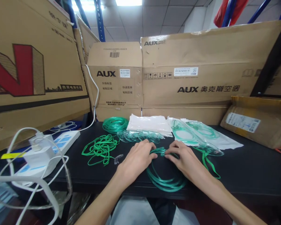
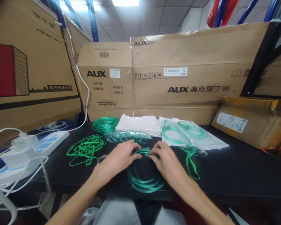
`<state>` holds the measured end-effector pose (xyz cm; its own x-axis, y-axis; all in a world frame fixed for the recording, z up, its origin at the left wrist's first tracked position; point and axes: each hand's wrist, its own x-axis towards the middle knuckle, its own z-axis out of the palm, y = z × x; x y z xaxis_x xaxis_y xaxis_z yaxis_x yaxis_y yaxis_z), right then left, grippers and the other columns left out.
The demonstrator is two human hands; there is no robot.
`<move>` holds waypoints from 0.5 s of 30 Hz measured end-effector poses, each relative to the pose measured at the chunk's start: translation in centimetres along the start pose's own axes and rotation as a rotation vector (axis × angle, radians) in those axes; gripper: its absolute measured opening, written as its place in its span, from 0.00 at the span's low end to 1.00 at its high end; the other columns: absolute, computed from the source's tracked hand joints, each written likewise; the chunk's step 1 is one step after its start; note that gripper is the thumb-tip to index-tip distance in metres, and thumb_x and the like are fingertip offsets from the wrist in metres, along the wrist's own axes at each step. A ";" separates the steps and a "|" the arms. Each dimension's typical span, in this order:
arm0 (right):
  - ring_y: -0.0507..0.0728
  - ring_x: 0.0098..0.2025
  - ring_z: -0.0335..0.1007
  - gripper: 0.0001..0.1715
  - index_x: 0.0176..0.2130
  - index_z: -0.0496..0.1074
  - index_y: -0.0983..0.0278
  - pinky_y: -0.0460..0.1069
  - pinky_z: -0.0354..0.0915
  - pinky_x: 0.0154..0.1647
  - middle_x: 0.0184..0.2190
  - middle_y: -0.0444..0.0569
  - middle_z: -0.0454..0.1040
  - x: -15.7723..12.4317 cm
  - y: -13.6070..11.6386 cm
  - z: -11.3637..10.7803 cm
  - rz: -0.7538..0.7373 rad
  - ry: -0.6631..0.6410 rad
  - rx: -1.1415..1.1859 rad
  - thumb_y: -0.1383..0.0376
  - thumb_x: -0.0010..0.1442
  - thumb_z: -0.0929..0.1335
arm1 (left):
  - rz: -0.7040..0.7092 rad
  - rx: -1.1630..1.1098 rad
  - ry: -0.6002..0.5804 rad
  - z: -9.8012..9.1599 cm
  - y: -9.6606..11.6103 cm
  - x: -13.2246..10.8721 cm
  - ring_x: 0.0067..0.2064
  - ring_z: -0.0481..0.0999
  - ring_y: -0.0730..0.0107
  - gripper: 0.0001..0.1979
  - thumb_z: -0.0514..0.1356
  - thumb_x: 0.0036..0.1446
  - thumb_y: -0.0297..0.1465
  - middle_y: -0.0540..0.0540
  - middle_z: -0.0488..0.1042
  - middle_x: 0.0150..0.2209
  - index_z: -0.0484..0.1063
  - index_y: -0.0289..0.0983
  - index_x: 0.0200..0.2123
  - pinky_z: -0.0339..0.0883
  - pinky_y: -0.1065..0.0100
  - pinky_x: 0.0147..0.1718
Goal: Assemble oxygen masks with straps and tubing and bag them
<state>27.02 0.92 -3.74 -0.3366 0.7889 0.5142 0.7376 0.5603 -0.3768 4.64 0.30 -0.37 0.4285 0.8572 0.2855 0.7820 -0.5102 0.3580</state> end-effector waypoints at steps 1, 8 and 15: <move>0.60 0.42 0.72 0.07 0.35 0.80 0.60 0.53 0.67 0.43 0.37 0.49 0.73 0.2 0.2 0.2 0.015 0.010 0.001 0.67 0.62 0.70 | 0.010 -0.015 -0.007 0.1 0.0 0.1 0.53 0.73 0.55 0.11 0.61 0.64 0.36 0.46 0.76 0.48 0.75 0.43 0.49 0.63 0.59 0.52; 0.57 0.42 0.73 0.08 0.35 0.81 0.60 0.50 0.67 0.45 0.38 0.47 0.76 1.4 -2.4 0.8 -0.001 -0.025 0.053 0.69 0.63 0.70 | -0.009 -0.002 0.021 0.1 -0.2 0.2 0.50 0.76 0.55 0.11 0.61 0.64 0.37 0.48 0.75 0.47 0.76 0.46 0.49 0.65 0.60 0.47; 0.65 0.51 0.74 0.23 0.48 0.79 0.62 0.57 0.66 0.54 0.49 0.55 0.78 -0.7 1.8 -6.9 0.098 0.307 -0.196 0.50 0.68 0.65 | -0.088 -0.024 0.056 -0.3 -1.1 -0.3 0.46 0.77 0.59 0.09 0.62 0.63 0.39 0.50 0.77 0.44 0.77 0.47 0.45 0.63 0.63 0.43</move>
<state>32.64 -0.38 0.54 -0.0897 0.7075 0.7010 0.8656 0.4035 -0.2965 3.55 0.54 -0.59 0.3320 0.8938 0.3014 0.8041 -0.4352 0.4049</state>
